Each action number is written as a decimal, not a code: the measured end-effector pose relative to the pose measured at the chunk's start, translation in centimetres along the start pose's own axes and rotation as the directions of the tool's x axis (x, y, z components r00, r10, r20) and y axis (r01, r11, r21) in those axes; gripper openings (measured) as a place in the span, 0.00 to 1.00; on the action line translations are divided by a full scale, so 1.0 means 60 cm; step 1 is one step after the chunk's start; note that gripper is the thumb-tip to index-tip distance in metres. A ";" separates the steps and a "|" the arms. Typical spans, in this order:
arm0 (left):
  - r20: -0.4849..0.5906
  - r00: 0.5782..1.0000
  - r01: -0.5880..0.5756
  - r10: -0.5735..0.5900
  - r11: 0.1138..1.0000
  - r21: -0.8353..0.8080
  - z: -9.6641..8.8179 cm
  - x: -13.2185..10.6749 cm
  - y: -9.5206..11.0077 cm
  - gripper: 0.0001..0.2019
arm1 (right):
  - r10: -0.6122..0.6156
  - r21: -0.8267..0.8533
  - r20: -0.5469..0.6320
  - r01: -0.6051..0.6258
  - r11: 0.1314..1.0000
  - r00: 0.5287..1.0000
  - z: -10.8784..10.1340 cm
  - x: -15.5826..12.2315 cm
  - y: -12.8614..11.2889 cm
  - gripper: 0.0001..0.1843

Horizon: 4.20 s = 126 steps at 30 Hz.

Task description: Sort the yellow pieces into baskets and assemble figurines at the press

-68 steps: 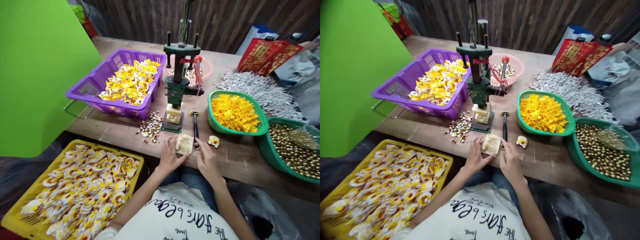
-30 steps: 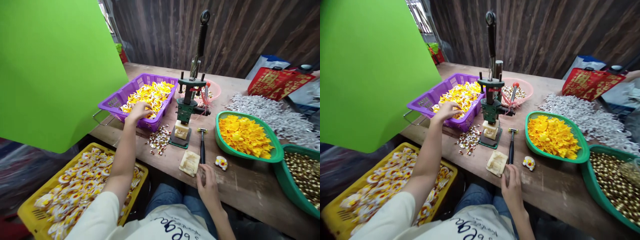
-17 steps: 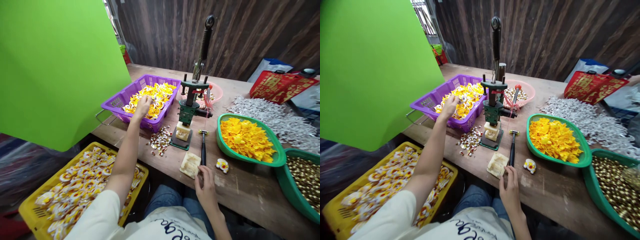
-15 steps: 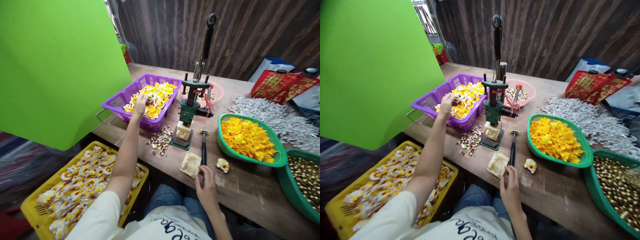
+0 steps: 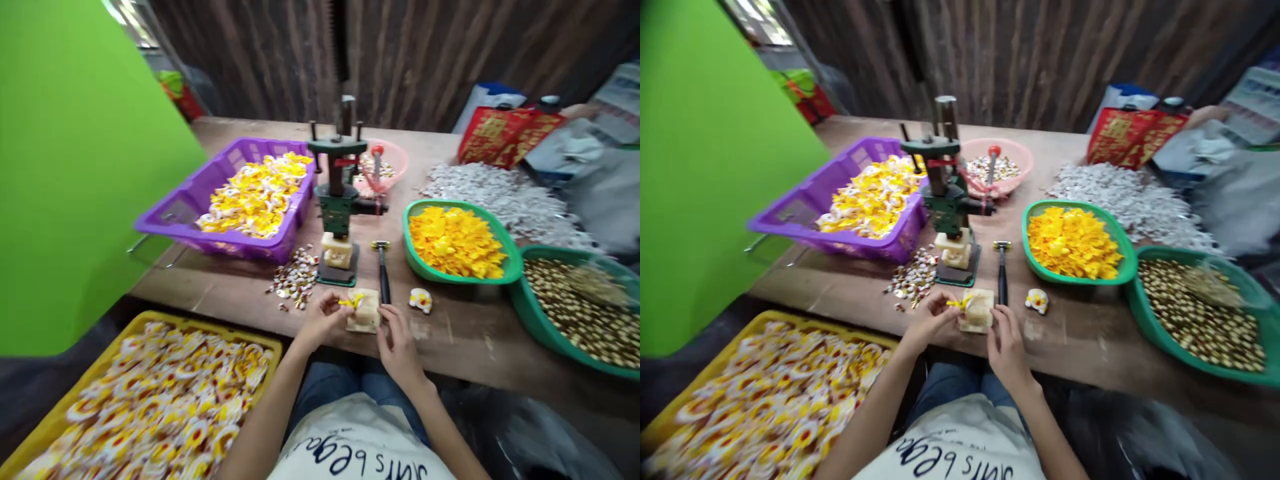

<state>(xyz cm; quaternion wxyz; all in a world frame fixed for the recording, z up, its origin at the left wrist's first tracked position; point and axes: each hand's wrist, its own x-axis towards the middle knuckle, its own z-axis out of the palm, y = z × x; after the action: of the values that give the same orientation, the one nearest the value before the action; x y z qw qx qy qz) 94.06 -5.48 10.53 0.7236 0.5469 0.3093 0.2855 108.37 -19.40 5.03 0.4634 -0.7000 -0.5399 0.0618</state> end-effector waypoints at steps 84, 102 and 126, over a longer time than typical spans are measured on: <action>-0.386 0.919 0.297 0.080 0.503 0.811 -0.319 -0.318 -0.029 0.15 | -0.448 0.548 0.674 0.010 0.836 0.587 0.230 -0.012 -0.158 0.29; -0.504 0.861 0.011 -0.077 0.991 -0.132 -0.158 -0.175 -0.016 0.27 | 0.030 0.580 0.796 -0.777 0.246 0.604 0.183 0.003 -0.155 0.24; -0.433 0.899 -0.089 -0.062 0.943 -0.320 -0.056 -0.066 -0.037 0.23 | -0.099 -0.444 0.476 0.336 0.831 0.874 0.093 0.119 -0.086 0.11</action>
<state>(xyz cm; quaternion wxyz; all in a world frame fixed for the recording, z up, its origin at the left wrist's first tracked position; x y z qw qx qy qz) 89.13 -6.93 8.19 0.7153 0.3415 0.4072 0.4539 104.39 -10.43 8.51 0.1317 -0.6979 -0.7038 0.0152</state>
